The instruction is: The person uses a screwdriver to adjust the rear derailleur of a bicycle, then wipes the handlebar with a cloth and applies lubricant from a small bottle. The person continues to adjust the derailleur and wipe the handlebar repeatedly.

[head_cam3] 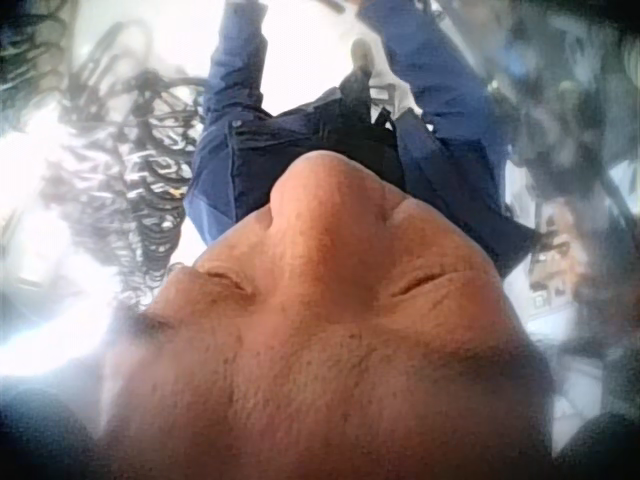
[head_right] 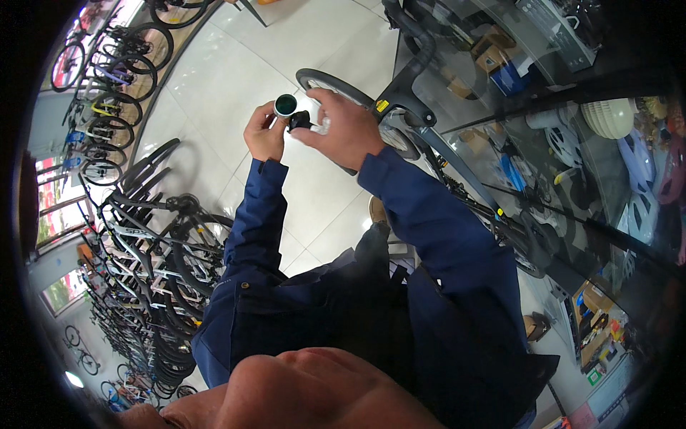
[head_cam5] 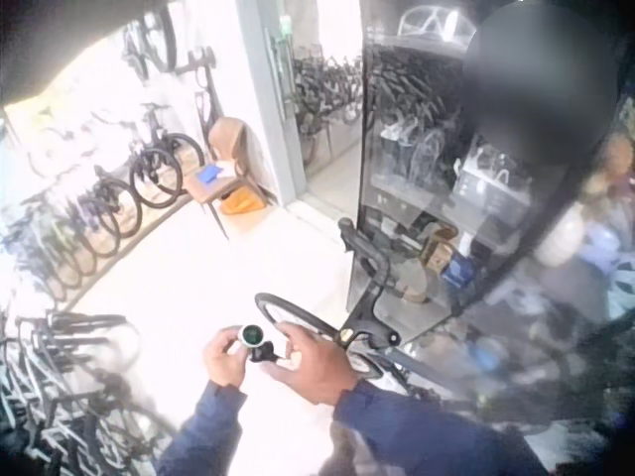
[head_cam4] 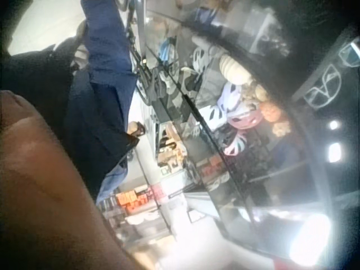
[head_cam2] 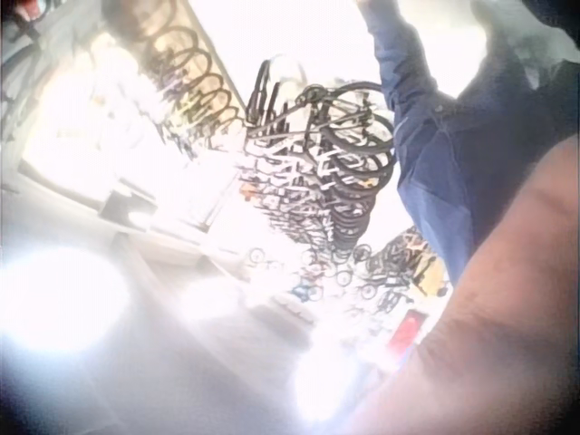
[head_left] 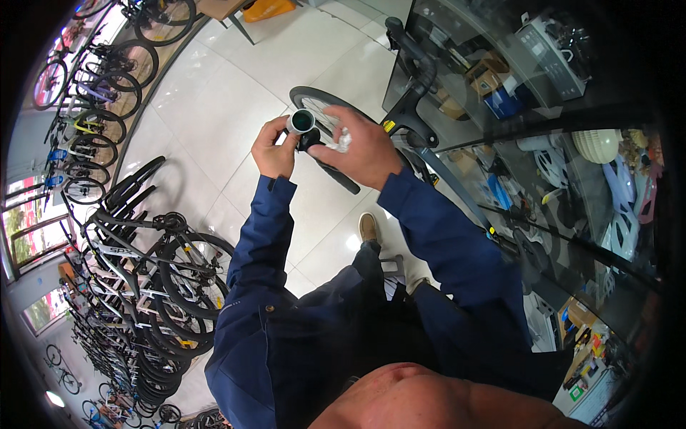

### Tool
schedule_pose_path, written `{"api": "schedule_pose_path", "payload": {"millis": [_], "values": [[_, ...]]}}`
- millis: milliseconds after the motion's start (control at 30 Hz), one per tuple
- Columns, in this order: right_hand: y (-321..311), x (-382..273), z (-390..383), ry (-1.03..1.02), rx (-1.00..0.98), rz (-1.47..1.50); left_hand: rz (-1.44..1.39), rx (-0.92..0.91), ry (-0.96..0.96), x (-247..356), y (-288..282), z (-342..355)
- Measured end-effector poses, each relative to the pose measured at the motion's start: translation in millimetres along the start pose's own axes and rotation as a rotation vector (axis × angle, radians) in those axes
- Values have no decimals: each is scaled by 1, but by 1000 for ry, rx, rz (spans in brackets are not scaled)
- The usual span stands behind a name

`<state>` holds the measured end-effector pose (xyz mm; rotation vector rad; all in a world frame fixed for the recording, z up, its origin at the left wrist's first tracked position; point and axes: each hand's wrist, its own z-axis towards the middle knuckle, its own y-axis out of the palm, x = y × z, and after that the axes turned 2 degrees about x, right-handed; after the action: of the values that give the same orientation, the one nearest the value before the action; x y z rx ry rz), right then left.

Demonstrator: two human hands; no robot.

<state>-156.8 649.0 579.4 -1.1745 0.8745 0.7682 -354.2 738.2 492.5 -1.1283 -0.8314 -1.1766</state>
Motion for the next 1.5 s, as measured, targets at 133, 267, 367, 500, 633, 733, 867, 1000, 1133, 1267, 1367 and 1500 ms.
{"api": "schedule_pose_path", "payload": {"millis": [133, 267, 367, 500, 633, 733, 867, 1000, 1133, 1267, 1367, 1500], "values": [[18, -14, 21, -22, -20, -54, 10, -12, 1, -4, -1, 1], [25, -16, 31, -91, 28, -61, 101, -92, 87, 0, -9, 6], [24, -13, 34, -165, 31, -49, 221, -237, 146, 12, -20, 15], [19, -12, 40, -213, -10, -26, 341, -388, 360, 28, -30, 32], [16, -11, 44, -238, -51, -39, 349, -378, 244, 29, -25, 37], [15, -10, 46, -209, -97, -50, 284, -364, 46, 26, -20, 36], [15, -8, 46, -224, -86, -38, 246, -405, 156, 30, -29, 38], [16, -8, 46, -244, -84, -51, 298, -435, 255, 37, -33, 43], [15, -9, 46, -214, -121, -70, 184, -425, 76, 39, -26, 43], [13, -10, 46, -212, -134, -55, 306, -499, 212, 39, -34, 46], [14, -10, 46, -220, -126, -59, 325, -538, 186, 36, -35, 51], [14, -9, 46, -238, -119, -62, 245, -533, 101, 33, -33, 52]]}}
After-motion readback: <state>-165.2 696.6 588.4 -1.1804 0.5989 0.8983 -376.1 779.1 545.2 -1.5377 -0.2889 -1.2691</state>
